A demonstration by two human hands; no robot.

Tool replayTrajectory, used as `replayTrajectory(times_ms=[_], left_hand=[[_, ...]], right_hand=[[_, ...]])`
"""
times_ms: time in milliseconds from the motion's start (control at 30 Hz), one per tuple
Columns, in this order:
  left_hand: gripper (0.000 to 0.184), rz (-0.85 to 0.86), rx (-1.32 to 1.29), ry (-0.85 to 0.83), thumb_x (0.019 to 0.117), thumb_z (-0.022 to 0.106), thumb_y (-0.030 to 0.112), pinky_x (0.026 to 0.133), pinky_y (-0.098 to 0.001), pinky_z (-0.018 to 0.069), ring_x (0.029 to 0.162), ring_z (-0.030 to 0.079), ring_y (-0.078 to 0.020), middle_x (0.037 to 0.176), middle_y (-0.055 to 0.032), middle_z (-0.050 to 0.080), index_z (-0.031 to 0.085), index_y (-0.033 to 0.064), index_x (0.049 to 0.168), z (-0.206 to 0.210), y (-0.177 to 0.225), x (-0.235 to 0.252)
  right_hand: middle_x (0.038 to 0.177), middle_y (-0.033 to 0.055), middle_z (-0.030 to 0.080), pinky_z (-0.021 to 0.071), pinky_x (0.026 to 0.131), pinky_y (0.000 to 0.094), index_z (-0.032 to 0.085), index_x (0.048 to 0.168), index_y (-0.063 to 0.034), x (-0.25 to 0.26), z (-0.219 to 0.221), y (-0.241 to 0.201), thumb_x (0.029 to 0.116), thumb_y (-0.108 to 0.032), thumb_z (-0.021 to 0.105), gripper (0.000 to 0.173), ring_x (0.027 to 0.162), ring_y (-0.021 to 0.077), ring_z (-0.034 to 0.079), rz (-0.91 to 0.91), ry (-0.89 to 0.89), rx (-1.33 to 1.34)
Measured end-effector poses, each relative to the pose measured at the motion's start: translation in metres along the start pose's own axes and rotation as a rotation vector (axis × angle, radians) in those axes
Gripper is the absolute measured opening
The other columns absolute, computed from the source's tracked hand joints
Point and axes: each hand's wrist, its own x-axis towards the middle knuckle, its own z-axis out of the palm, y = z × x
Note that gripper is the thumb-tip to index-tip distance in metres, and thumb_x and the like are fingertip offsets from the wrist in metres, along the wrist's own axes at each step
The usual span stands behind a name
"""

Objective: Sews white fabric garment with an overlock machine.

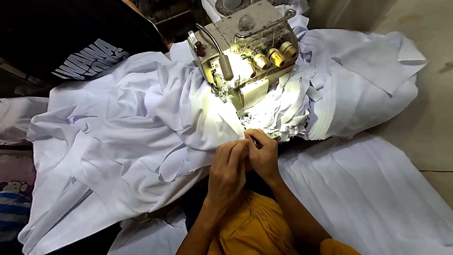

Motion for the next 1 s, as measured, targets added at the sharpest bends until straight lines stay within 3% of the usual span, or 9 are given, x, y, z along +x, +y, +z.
replayTrajectory(times_ms=[167,300,400,500,667,767,867,933,1000], left_hand=[[0.057,-0.132,0.243,-0.016,0.0957,0.07,0.036,0.11,-0.0523,0.039,0.131,0.051,-0.0366,0.137,-0.0217,0.057,0.055,0.0058,0.141,-0.06,-0.053,-0.051],[0.024,-0.12,0.373,0.017,0.0988,0.066,0.023,0.101,-0.0433,0.0504,0.114,0.064,-0.0312,0.112,-0.0172,0.07,0.072,0.0065,0.115,-0.1,-0.091,-0.07],[0.018,-0.111,0.372,0.092,0.0996,0.06,0.009,0.081,-0.03,0.0543,0.089,0.068,-0.0224,0.091,-0.0184,0.07,0.072,-0.0029,0.095,-0.138,-0.096,-0.046],[0.02,-0.141,0.382,0.105,0.0993,0.057,0.005,0.077,-0.0336,0.0544,0.085,0.068,-0.024,0.091,-0.0231,0.07,0.071,-0.0091,0.096,-0.18,-0.115,-0.021],[0.029,-0.071,0.51,0.015,0.1074,0.051,0.019,0.09,-0.0479,0.0519,0.102,0.065,-0.0358,0.111,-0.0256,0.065,0.066,-0.0043,0.116,-0.246,-0.192,0.044],[0.028,0.025,0.521,-0.14,0.1067,0.049,0.013,0.086,-0.0624,0.0477,0.098,0.063,-0.0504,0.106,-0.034,0.064,0.066,-0.009,0.11,-0.226,-0.182,0.11],[0.024,0.017,0.579,-0.341,0.104,0.048,0.008,0.069,-0.0741,0.0455,0.089,0.064,-0.0579,0.105,-0.0345,0.064,0.065,-0.0084,0.107,-0.189,-0.192,0.132],[0.02,0.012,0.622,-0.381,0.1019,0.049,0.006,0.066,-0.0715,0.0469,0.086,0.065,-0.0556,0.103,-0.0319,0.064,0.065,-0.0067,0.106,-0.167,-0.212,0.126],[0.02,-0.006,0.631,-0.358,0.1017,0.05,0.006,0.075,-0.0686,0.0483,0.093,0.065,-0.0536,0.104,-0.031,0.064,0.064,-0.0063,0.107,-0.152,-0.228,0.115]], right_hand=[[0.08,-0.0001,0.069,0.0495,0.063,0.0139,0.075,0.093,-0.004,0.008,-0.008,0.003,0.1012,-0.017,0.062,0.02,0.069,-0.0013,0.059,-0.018,-0.079,0.064],[0.076,-0.0025,0.065,0.0467,0.058,0.0135,0.073,0.095,-0.0063,0.016,-0.017,0.004,0.101,-0.021,0.062,0.02,0.063,-0.0023,0.056,0.015,-0.214,0.068],[0.072,-0.0042,0.061,0.0433,0.055,0.0151,0.073,0.096,-0.009,0.026,-0.024,0.003,0.0991,-0.023,0.063,0.017,0.059,-0.0017,0.051,0.031,-0.305,0.03],[0.07,-0.0058,0.06,0.0426,0.054,0.0169,0.073,0.099,-0.0122,0.035,-0.026,0.0,0.0966,-0.026,0.065,0.017,0.057,-0.0011,0.049,0.033,-0.359,-0.039],[0.065,-0.0069,0.059,0.0433,0.051,0.0203,0.072,0.092,-0.0138,0.054,-0.027,-0.003,0.0934,-0.031,0.071,0.017,0.054,0.0013,0.051,0.067,-0.565,0.03],[0.068,-0.0043,0.055,0.0378,0.051,0.0203,0.063,0.075,-0.0116,0.059,-0.019,-0.002,0.0933,-0.03,0.071,0.027,0.058,0.0029,0.048,0.011,-0.635,0.194],[0.083,-0.0001,0.063,0.0509,0.065,0.0215,0.061,0.068,-0.0093,0.054,-0.011,0.004,0.0904,-0.02,0.07,0.027,0.078,0.0056,0.06,-0.027,-0.609,0.538],[0.073,-0.0042,0.061,0.0498,0.061,0.0201,0.059,0.065,-0.0143,0.046,-0.004,0.008,0.0883,-0.017,0.07,0.026,0.068,0.0022,0.058,0.097,-0.53,0.801],[0.066,-0.0064,0.052,0.0463,0.057,0.0194,0.055,0.07,-0.0169,0.039,0.001,0.01,0.0887,-0.015,0.069,0.024,0.06,0.0015,0.052,0.23,-0.494,0.915]])
